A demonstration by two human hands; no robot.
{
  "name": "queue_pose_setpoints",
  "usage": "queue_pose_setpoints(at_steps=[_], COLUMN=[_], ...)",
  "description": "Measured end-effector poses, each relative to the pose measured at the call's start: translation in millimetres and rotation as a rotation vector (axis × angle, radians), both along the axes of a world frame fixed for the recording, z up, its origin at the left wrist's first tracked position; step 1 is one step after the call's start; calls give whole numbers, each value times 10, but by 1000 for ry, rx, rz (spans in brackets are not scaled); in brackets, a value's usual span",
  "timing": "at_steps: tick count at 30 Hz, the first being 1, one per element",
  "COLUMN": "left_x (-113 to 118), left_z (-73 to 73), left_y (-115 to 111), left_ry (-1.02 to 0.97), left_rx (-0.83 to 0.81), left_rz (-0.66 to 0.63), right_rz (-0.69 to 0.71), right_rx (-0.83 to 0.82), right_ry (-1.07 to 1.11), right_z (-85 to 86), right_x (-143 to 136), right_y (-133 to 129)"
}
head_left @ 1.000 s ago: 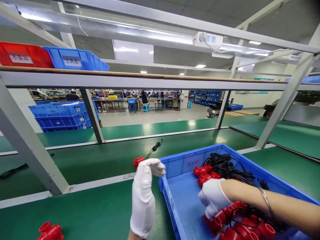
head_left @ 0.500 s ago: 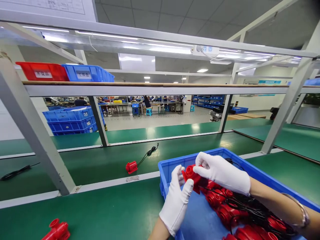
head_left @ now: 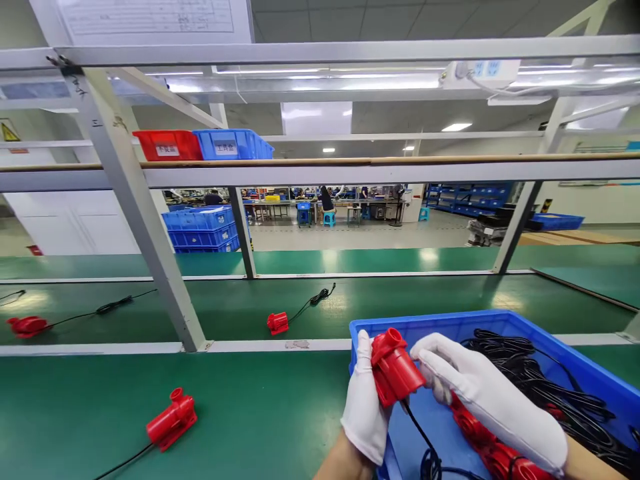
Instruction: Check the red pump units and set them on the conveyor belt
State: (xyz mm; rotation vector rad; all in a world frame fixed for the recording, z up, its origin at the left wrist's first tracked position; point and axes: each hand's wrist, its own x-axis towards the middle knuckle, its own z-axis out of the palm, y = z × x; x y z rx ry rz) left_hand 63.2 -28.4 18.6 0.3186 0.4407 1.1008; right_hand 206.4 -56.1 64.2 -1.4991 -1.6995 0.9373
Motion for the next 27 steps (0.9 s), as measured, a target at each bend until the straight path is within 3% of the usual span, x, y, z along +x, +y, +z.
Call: queue_pose_setpoints(at_steps=[3, 7, 11, 17, 19, 22, 27], left_x=[-48, -66, -67, -137, -181, -259, -408], left_z=[-33, -157, -252, -158, -113, -99, -224], left_y=[53, 150, 190, 113, 85, 70, 170], left_ry=[-122, -236, -302, -191, -88, 207, 796], left_rx=[94, 359, 482, 564, 594, 742, 1354], left_rz=[-49, -214, -240, -246, -179, 76, 668], right_rz=[47, 95, 147, 137, 152, 207, 212], right_rx=[-17, -22, 0, 48, 100, 173, 223], right_ry=[-25, -42, -92, -84, -57, -98, -341], right_z=[-58, -62, -73, -136, -177, -246, -273], right_x=[0, 7, 36, 73, 89, 91, 4], right_y=[-25, -80, -82, -71, -104, -173, -228])
